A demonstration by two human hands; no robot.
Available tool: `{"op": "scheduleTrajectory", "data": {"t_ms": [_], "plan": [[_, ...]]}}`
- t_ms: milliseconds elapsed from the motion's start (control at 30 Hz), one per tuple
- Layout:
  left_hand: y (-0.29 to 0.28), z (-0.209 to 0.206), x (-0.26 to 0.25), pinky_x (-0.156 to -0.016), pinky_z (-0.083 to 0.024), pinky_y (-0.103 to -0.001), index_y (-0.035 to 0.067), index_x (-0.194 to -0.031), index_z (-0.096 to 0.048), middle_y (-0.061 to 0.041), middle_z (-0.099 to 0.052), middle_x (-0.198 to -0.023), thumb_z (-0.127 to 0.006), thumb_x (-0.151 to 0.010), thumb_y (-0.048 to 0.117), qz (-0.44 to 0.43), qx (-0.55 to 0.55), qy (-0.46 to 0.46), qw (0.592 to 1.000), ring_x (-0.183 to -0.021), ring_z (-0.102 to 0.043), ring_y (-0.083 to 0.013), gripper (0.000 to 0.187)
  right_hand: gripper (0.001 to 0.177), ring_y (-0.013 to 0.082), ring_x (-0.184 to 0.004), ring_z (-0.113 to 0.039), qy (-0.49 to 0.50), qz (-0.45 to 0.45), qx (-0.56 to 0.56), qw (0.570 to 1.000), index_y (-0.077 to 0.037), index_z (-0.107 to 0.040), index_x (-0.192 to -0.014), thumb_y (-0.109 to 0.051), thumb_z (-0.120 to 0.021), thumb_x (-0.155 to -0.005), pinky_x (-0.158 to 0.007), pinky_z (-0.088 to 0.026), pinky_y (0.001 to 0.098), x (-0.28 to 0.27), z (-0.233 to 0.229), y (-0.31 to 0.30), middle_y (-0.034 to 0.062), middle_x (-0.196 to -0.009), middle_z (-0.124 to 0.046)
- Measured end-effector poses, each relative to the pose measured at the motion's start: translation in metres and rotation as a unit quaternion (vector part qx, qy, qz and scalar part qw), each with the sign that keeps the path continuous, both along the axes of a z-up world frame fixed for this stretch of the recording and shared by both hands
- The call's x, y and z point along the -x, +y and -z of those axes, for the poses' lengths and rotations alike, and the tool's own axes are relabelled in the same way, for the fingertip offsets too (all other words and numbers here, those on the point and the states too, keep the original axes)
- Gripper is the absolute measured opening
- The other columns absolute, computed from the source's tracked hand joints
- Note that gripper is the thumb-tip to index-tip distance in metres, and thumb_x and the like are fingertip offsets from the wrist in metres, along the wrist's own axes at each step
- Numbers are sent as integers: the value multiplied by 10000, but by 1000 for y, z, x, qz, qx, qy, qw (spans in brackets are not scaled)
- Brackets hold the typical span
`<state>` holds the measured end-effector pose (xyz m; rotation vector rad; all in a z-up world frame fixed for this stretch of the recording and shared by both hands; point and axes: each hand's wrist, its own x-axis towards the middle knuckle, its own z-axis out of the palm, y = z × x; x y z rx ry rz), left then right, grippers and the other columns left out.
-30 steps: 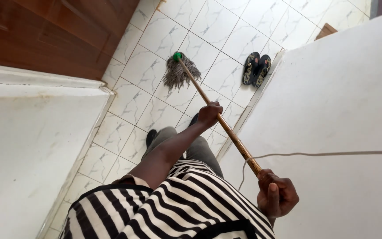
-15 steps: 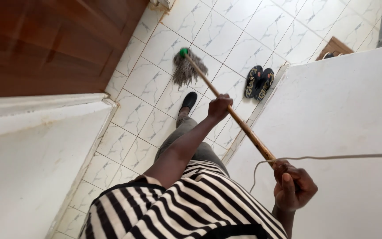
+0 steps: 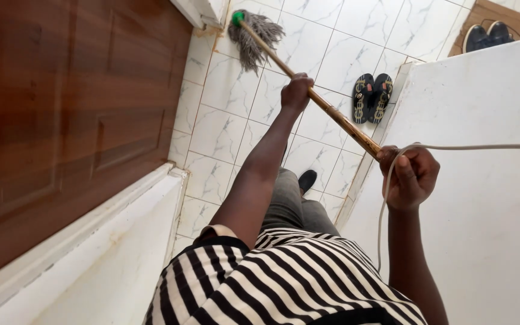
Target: Mopping a tiled floor in a hallway area.
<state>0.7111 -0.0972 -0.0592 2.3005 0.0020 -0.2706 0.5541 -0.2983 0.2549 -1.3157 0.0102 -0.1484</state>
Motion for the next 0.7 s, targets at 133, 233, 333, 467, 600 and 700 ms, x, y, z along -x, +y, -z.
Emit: {"op": "scheduleTrajectory", "data": {"t_ms": [133, 233, 333, 467, 600, 700], "plan": [[-3, -15, 11, -774, -564, -450, 191, -844, -688, -34, -641, -1007, -592, -900, 149, 53, -69, -49, 995, -1138, -605, -251, 119, 377, 116, -548, -402, -16, -8, -39, 999, -33, -481, -866, -253, -601, -1146, -856, -508, 402, 12, 3, -19, 14, -627, -455], [-9, -23, 48, -826, -578, -419, 165, -806, -682, -15, -658, -992, -623, -860, 90, 80, -51, -13, 995, -1177, -595, -245, 110, 345, 130, -531, -429, -36, 42, -28, 998, -70, -481, -878, -263, -552, -1154, -798, -528, 407, 51, -9, -17, 20, -704, -479], [-21, -22, 66, -820, -571, -427, 169, -782, -686, -16, -658, -975, -642, -823, 71, 112, -25, -48, 992, -1160, -577, -266, 115, 321, 154, -616, -444, -52, 103, 10, 993, -66, -441, -881, -237, -562, -1124, -836, -545, 467, 86, -13, -13, 31, -770, -480], [-56, -40, 73, -842, -575, -413, 152, -772, -668, -6, -654, -957, -653, -872, 76, 179, -6, -6, 984, -1148, -591, -241, 127, 394, 151, -598, -486, -37, 144, 71, 986, -43, -491, -823, -285, -553, -1128, -823, -523, 450, 115, -34, -11, 36, -716, -500], [-102, -45, 73, -821, -578, -419, 167, -800, -699, -5, -671, -978, -645, -885, 69, 257, -16, 5, 966, -1167, -614, -236, 141, 406, 140, -593, -474, -21, 195, 107, 975, 8, -576, -886, -317, -559, -1128, -863, -517, 454, 131, -50, -16, 27, -687, -493], [-139, -30, 76, -833, -584, -421, 181, -836, -739, -2, -696, -1022, -653, -875, 75, 297, -8, -8, 955, -1158, -635, -238, 142, 391, 126, -583, -483, -21, 231, 127, 964, -11, -589, -897, -323, -570, -1132, -834, -537, 427, 148, -46, -22, 23, -678, -498]]}}
